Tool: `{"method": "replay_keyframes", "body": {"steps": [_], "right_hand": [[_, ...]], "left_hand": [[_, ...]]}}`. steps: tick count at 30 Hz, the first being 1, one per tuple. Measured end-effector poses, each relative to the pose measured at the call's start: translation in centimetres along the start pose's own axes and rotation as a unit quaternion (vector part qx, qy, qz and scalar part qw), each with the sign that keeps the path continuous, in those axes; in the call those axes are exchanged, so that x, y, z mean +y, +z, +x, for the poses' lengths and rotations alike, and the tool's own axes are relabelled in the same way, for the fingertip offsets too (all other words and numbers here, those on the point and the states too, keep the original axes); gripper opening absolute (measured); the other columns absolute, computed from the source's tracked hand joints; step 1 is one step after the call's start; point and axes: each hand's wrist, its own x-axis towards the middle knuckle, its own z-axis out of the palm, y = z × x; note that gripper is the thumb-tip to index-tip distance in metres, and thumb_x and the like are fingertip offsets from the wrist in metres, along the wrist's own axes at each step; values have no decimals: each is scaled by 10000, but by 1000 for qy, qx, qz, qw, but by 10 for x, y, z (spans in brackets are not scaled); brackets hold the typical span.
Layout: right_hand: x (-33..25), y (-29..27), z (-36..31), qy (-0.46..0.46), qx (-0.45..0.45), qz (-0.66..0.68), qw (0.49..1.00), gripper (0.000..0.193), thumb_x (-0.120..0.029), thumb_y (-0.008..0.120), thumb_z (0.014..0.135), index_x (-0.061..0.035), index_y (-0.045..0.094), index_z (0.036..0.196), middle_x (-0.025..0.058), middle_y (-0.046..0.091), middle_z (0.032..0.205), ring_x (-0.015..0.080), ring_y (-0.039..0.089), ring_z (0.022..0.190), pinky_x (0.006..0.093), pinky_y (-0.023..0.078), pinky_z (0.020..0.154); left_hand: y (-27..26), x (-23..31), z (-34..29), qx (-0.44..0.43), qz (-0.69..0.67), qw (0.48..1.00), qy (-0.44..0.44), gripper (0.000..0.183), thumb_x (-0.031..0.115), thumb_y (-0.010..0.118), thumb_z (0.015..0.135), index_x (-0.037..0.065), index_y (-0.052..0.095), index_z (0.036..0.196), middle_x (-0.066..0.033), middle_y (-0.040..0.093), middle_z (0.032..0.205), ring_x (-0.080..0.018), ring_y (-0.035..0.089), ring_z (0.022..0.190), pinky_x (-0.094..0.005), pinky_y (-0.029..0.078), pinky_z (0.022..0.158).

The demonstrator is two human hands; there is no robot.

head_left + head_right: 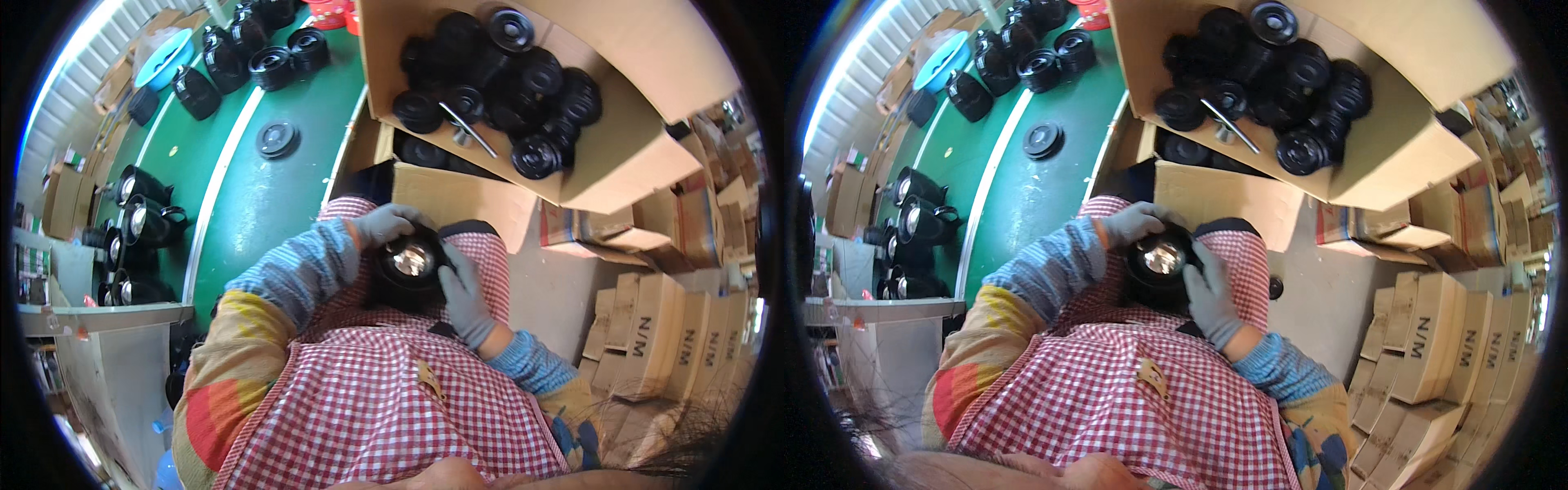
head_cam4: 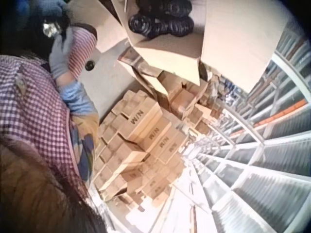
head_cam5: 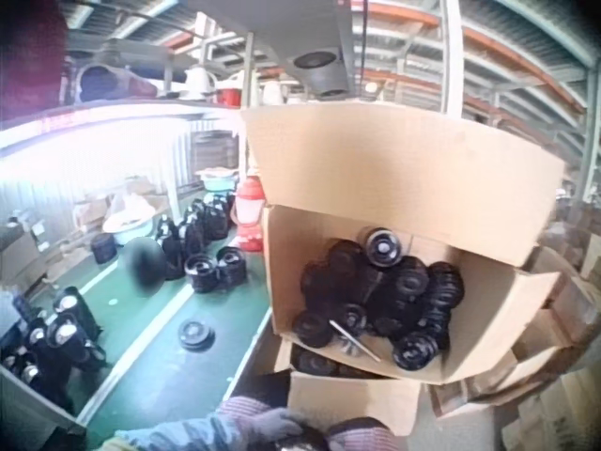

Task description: The person repeatedly picks up black kettle bodies and lids from a cardboard box, places a metal insert into the kettle body, and secures the lid. The assembled kettles are placed on a green workbench.

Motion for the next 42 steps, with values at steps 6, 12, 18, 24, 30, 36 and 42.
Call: {"method": "replay_keyframes", "body": {"steps": [6, 12, 18, 24, 30, 36, 42], "right_hand": [[-7, -40, 68, -143, -20, -253, 957, 456, -210, 558, 1031, -18, 534, 1443, 221, 553, 1431, 358, 519, 1341, 437, 413, 1121], [45, -31, 75, 26, 5, 103, 994, 528, -323, 377, 1119, 30, 435, 1508, 182, 484, 1535, 296, 476, 1413, 410, 382, 1183], [41, -38, 97, 52, 6, 168, 984, 408, -181, 404, 1112, 31, 519, 1441, 182, 557, 1461, 283, 556, 1336, 370, 438, 1139], [-1, -38, 155, -93, 36, 48, 994, 489, -323, 509, 1080, 9, 534, 1438, 171, 575, 1441, 255, 553, 1336, 362, 418, 1143], [-3, -36, 158, 49, -206, 230, 950, 769, -666, 514, 989, 17, 638, 1320, 145, 672, 1285, 247, 604, 1231, 358, 425, 1112], [14, -22, 101, -53, -100, 166, 980, 237, -238, 669, 988, -29, 780, 1011, 107, 748, 1054, 277, 673, 1106, 447, 414, 1136], [21, -17, 103, -157, -111, 125, 973, 121, -86, 741, 865, -53, 682, 764, 98, 747, 1025, 268, 691, 1057, 502, 366, 1163]], "left_hand": [[-1, 7, 21, 63, 152, 985, 60, 398, 61, 568, 924, 16, 677, 1304, -125, 691, 1266, -224, 640, 1150, -326, 487, 1037], [-200, 20, -52, 600, 525, 599, 74, 672, 351, 806, 839, 18, 590, 1380, -226, 595, 1393, -354, 550, 1315, -440, 403, 1136], [-309, -33, -120, 471, 704, 526, -81, 631, 348, 737, 881, 126, 561, 1445, -118, 526, 1518, -339, 453, 1418, -490, 334, 1173], [-164, 47, -92, 284, 198, 932, 111, 430, 107, 683, 962, 22, 607, 1377, -119, 681, 1259, -238, 642, 1146, -363, 497, 1028], [-28, 61, -42, 38, 86, 978, 186, 404, 222, 616, 1036, -7, 589, 1368, -84, 642, 1238, -221, 629, 1116, -347, 499, 1013], [14, 12, -19, 77, 83, 951, 287, 428, 322, 425, 1111, -32, 640, 1216, -133, 657, 1205, -260, 641, 1129, -359, 499, 1017], [13, 3, -12, 88, 202, 909, 353, 364, 198, 466, 1068, -63, 719, 1049, -211, 692, 1154, -355, 658, 1121, -443, 504, 1011]]}}
